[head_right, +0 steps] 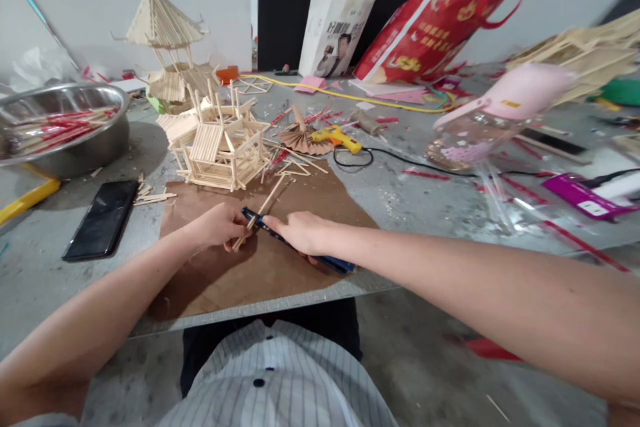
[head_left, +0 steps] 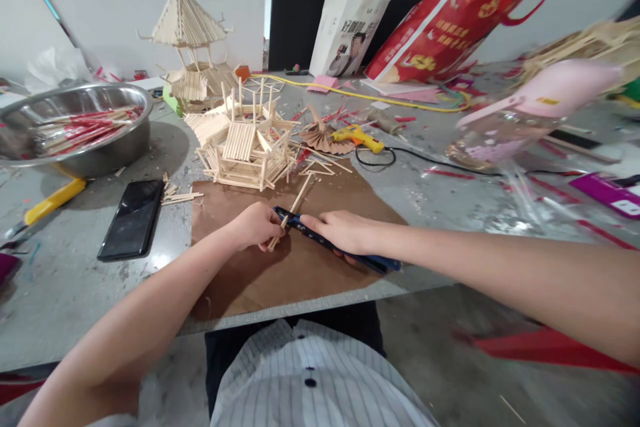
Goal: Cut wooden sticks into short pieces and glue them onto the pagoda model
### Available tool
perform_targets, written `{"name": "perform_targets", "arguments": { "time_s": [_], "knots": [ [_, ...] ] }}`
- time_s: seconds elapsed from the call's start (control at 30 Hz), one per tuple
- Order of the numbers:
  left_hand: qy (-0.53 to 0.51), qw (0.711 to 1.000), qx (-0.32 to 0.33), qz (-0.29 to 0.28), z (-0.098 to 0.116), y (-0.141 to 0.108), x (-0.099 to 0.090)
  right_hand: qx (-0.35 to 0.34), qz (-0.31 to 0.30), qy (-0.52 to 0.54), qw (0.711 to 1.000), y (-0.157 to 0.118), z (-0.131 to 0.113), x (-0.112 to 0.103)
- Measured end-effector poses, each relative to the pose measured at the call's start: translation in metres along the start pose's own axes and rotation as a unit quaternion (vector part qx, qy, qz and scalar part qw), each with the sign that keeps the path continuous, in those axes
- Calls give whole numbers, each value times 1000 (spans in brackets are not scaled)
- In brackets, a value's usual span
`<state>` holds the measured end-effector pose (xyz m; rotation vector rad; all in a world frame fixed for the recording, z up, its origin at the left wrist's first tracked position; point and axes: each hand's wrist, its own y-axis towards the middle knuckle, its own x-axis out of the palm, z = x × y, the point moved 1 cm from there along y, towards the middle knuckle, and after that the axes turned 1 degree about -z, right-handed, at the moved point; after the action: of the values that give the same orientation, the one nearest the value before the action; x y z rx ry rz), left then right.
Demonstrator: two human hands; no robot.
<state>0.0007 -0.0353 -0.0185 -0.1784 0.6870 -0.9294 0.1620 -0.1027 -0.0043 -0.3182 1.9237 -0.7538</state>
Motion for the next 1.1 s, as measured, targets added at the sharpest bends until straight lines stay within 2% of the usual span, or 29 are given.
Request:
{"name": "perform_targets", "arguments": {
  "time_s": [0.57,0.77,0.97,1.03,1.1],
  "knots": [
    [2,1000,0,2,0,0,-1,-1,11,-17,1000,-2,-1,1],
    [-31,999,-1,-12,-1,0,-1,-36,54,-10,998,1,4,5],
    [-61,998,-16,-7,-1,-2,-2,-10,-54,117,992,0,7,-1],
    [-78,997,-12,-17,-3,-2,-3,-28,-87,148,985,-3,8,-6],
    [-106,994,-1,-31,-4,-4,-4,-63,-81,113,988,-7,11,-12]
  ]
}}
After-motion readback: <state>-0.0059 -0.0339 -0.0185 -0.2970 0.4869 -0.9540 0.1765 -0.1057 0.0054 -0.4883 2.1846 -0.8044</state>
